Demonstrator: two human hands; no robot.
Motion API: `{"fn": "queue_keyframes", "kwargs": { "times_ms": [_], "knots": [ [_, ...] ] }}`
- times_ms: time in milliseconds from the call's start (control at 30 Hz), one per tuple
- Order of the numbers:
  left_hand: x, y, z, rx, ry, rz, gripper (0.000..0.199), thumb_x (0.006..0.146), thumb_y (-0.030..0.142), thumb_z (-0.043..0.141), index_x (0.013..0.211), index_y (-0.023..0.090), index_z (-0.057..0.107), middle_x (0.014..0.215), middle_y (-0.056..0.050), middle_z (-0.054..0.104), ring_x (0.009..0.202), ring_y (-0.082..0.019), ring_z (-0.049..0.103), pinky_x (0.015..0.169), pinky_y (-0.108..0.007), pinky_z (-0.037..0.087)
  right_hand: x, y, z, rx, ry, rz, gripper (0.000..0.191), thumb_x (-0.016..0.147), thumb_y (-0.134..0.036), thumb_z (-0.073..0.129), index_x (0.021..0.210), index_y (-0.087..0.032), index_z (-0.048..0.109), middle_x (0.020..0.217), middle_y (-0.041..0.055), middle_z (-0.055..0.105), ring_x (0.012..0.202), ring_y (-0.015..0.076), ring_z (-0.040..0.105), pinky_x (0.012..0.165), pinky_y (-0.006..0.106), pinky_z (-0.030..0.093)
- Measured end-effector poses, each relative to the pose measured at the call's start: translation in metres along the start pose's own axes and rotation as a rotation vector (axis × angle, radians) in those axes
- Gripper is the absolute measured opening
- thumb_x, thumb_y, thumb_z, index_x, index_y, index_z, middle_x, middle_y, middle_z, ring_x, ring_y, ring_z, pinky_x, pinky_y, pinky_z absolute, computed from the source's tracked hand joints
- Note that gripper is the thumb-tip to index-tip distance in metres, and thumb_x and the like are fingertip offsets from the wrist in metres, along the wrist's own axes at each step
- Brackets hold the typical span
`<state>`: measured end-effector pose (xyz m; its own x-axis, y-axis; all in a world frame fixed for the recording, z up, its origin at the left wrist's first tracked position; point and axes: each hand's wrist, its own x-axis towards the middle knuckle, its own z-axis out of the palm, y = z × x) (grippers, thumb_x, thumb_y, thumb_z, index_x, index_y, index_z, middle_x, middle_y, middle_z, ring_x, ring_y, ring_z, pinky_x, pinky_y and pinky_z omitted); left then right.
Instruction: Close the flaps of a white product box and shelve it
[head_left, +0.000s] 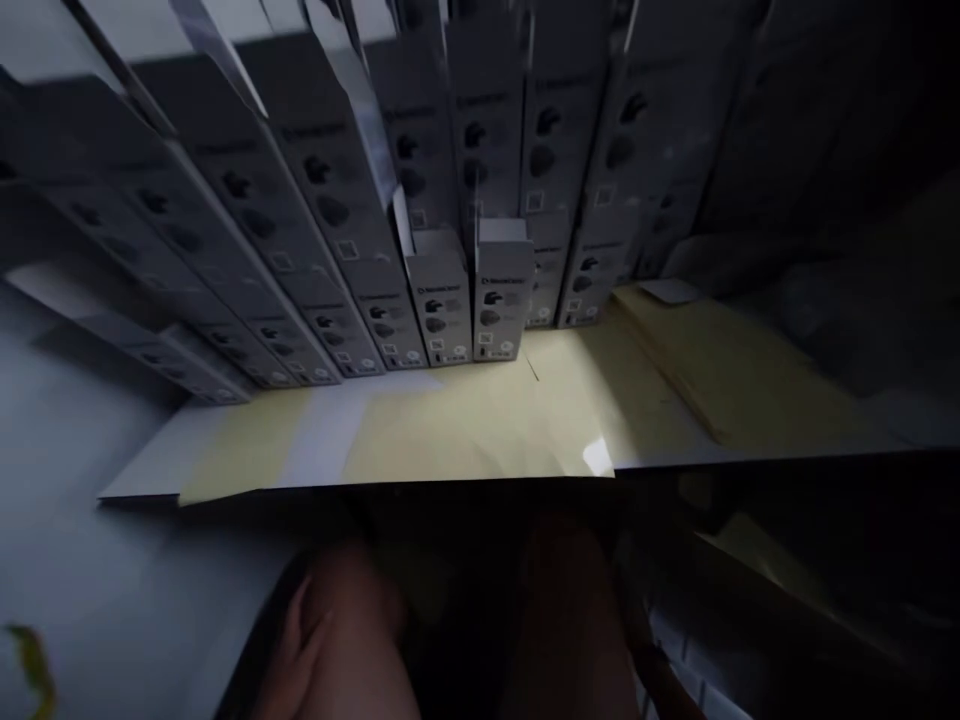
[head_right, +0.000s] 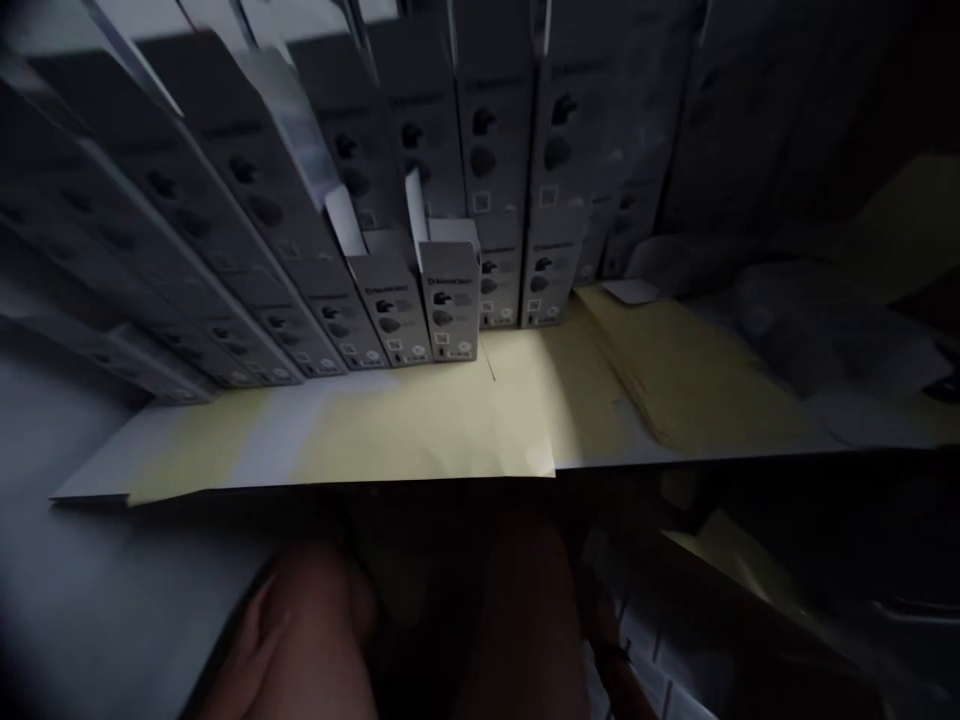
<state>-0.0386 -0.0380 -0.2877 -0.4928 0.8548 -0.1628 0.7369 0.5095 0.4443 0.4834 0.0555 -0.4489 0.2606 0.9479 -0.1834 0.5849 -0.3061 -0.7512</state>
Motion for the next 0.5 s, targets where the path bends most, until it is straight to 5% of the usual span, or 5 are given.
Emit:
{"fn": "queue_keyframes", "kwargs": {
  "times_ms": [167, 267, 367, 500],
  "knots": [
    [0.015, -0.003, 0.015, -0.15, -0.104, -0.059, 0.093, 0.077, 0.057, 0.042, 0.156, 0.014, 0.018, 0.162, -0.009, 0.022, 0.152, -0.022, 0.023, 0.128, -0.032, 0.019, -0.007, -0.005, -0.018, 0.146, -0.069, -0.079, 0.036, 0.062, -0.055, 0.049, 0.072, -0.03, 0.073, 0.085, 0.0113, 0.075, 0.091, 0.0378, 0.071, 0.083, 0.047, 0.057],
    [0.032, 0.003, 0.007, -0.257, -0.326, -0.089, 0.1, 0.061, 0.065, 0.056, 0.148, 0.017, 0.04, 0.159, -0.009, 0.031, 0.15, -0.026, 0.027, 0.125, -0.032, 0.026, -0.017, -0.016, -0.038, 0.197, 0.019, -0.079, 0.031, 0.063, -0.058, 0.053, 0.068, -0.034, 0.072, 0.076, 0.0108, 0.073, 0.082, 0.0381, 0.072, 0.072, 0.047, 0.058],
    [0.039, 0.034, -0.046, -0.347, -0.492, -0.024, 0.084, 0.051, 0.068, 0.068, 0.116, 0.015, 0.067, 0.135, -0.015, 0.059, 0.137, -0.034, 0.047, 0.121, -0.041, 0.035, -0.027, -0.051, -0.074, 0.135, 0.2, -0.155, 0.04, 0.066, -0.069, 0.052, 0.064, -0.033, 0.068, 0.071, 0.0129, 0.07, 0.072, 0.0373, 0.07, 0.064, 0.046, 0.058],
    [0.015, 0.1, -0.153, -0.655, -0.037, 0.214, 0.049, 0.08, 0.053, 0.059, 0.105, 0.011, 0.065, 0.109, -0.011, 0.069, 0.103, -0.023, 0.065, 0.09, -0.034, 0.053, -0.035, -0.131, -0.133, -0.017, 0.348, -0.406, 0.056, 0.088, -0.066, 0.038, 0.095, -0.02, 0.071, 0.099, 0.0194, 0.07, 0.097, 0.0345, 0.069, 0.087, 0.05, 0.057]
  ]
}}
